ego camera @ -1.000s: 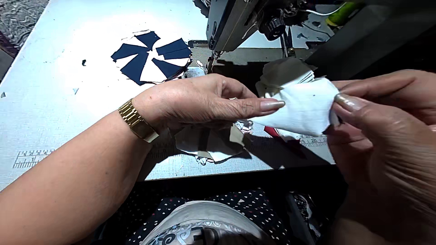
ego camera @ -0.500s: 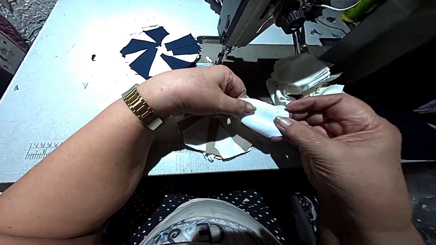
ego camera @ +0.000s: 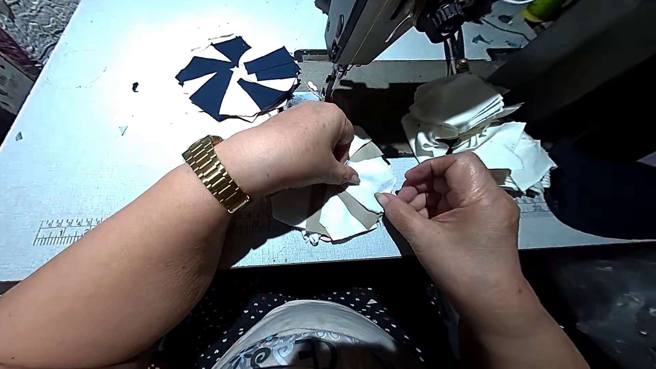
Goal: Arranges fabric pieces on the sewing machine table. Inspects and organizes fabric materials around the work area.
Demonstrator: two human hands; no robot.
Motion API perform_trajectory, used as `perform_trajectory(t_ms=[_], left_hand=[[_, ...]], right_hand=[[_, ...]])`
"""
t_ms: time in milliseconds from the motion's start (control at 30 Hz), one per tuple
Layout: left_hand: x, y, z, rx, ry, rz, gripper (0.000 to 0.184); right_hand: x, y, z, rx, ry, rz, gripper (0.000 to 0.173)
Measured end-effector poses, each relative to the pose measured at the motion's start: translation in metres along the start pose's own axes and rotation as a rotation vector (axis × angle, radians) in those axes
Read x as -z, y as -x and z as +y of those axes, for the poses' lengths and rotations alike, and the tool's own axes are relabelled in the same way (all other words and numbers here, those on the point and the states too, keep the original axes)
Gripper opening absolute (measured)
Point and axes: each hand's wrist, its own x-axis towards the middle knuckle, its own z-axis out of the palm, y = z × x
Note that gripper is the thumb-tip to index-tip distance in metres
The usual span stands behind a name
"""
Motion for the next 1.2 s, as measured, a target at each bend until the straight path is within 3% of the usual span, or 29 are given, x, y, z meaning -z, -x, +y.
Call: perform_trajectory(t_ms=[200, 333, 467, 667, 767, 833, 1033, 1200], left_hand=[[0.005, 0.002, -0.003, -0.019, -0.008, 0.093, 0.027], [0.005, 0.002, 0.0, 0.038, -0.089, 0.007, 0.024], [0.007, 0.001, -0.003, 0.022, -0.047, 0.009, 0.023], [0.009, -0.002, -0.013, -0.102, 0.461, 0.082, 0.027], [0.008, 0.0, -0.008, 0.014, 0.863, 0.044, 0.032], [0.007, 0.001, -0.002, 0.12, 1.135, -0.002, 0.025], [0.003, 0.002, 0.004, 0.146, 1.364, -0.093, 0.044], [0.003, 0.002, 0.017, 0.314, 1.54, -0.091, 0.045]], right_hand=[[0.008, -0.003, 0.006, 0.191, 0.099, -0.042, 0.026], [0.011, 0.0, 0.005, 0.21, 0.318, -0.087, 0.03], [0.018, -0.003, 0.002, 0.21, 0.343, -0.071, 0.034], [0.018, -0.007, 0.003, 0.235, 0.375, -0.159, 0.042], [0.026, -0.013, 0.004, 0.198, 0.254, -0.15, 0.037], [0.034, -0.02, 0.003, 0.189, 0.179, -0.094, 0.034], [0.048, -0.031, -0.014, 0.269, -0.001, 0.05, 0.023], [0.039, -0.028, -0.032, 0.461, -0.025, -0.044, 0.017]])
